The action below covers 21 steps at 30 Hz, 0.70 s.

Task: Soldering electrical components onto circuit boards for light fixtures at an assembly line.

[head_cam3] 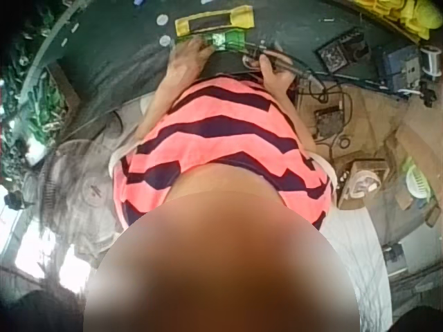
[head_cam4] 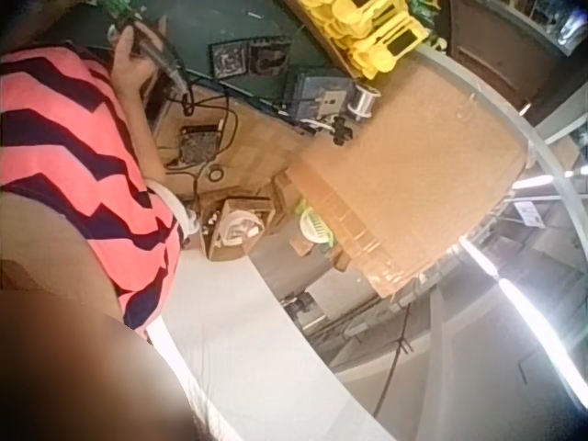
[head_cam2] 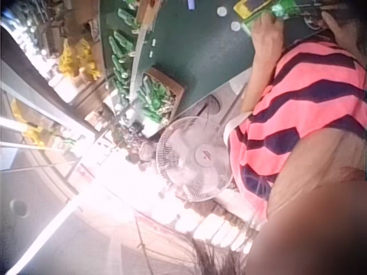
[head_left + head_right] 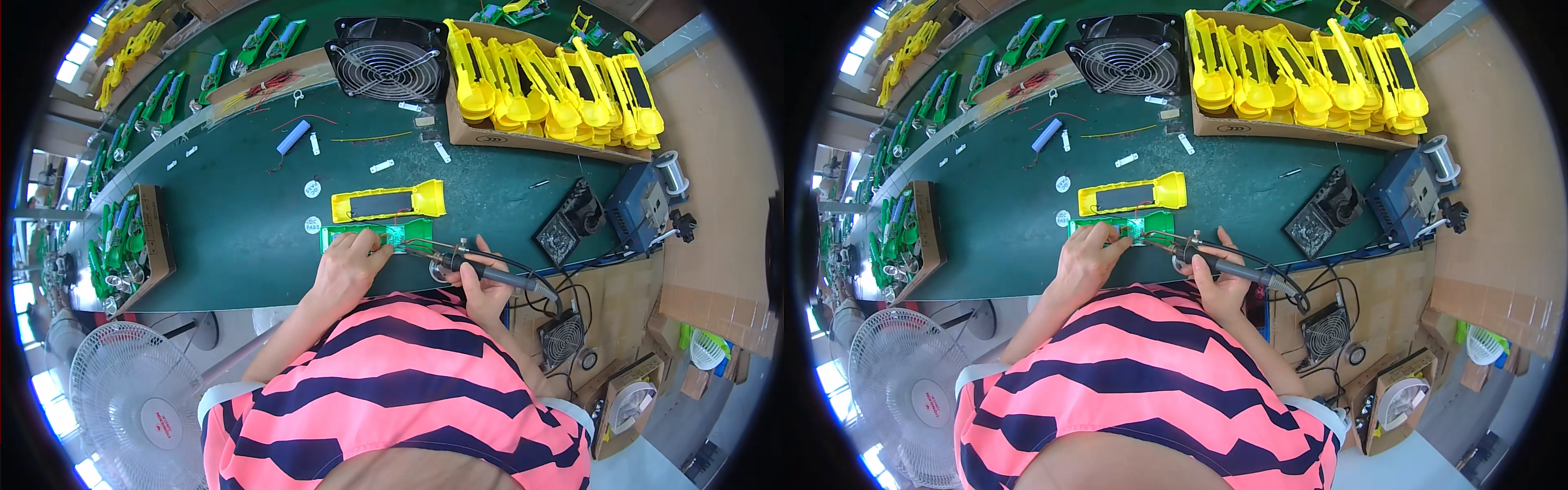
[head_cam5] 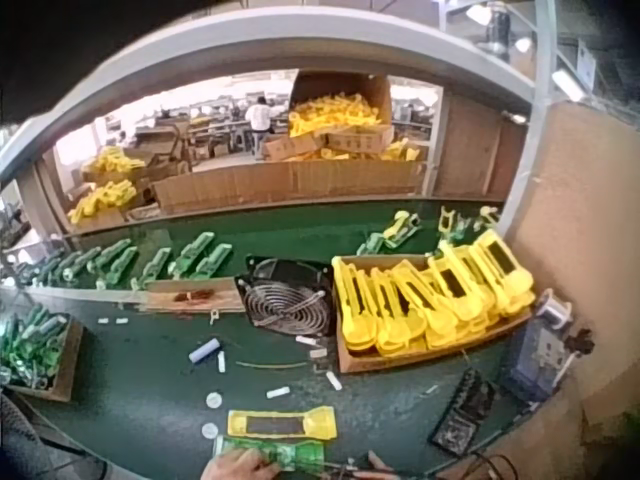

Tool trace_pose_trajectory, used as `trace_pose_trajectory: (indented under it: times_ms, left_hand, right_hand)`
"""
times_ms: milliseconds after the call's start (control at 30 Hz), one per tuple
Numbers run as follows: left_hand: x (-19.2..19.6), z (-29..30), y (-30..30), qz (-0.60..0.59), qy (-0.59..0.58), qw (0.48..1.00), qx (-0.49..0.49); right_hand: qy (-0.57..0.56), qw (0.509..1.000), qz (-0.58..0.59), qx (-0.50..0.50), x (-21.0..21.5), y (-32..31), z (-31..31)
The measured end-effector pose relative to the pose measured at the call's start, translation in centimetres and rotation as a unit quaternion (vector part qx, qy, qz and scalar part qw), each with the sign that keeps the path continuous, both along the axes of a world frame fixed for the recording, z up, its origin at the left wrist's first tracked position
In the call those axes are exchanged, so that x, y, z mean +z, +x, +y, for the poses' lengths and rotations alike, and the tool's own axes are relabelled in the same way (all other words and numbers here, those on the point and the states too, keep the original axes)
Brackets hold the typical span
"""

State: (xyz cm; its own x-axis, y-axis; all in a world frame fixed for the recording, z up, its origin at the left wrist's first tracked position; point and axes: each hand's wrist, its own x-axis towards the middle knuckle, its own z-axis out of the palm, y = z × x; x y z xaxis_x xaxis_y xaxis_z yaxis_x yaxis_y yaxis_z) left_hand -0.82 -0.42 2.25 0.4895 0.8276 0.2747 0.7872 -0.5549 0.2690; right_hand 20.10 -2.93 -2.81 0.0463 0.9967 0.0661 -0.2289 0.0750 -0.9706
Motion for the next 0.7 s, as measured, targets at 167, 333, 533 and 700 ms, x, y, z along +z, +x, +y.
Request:
trace_pose_trajectory:
  times_ms: [167,333,533,700]
  left_hand:
    - [0.0,0.1,0.1,0.002,0.017,1.000,0.006]
    - [0.2,0.0,0.3,0.015,-0.005,1.000,0.009]
    - [0.6,1.4,0.1,-0.034,0.029,0.997,0.065]
    - [-0.5,5.1,-3.4,0.034,-0.030,0.972,0.232]
  right_hand:
    - [0.004,1.000,0.027,-0.010,-0.1,0.2,-0.1]
    - [-0.020,0.998,0.041,-0.039,0.1,0.5,0.0]
    - [-0.021,0.996,0.043,-0.077,-1.0,2.0,0.5]
    - [0.058,0.988,-0.030,-0.139,0.1,2.4,1.0]
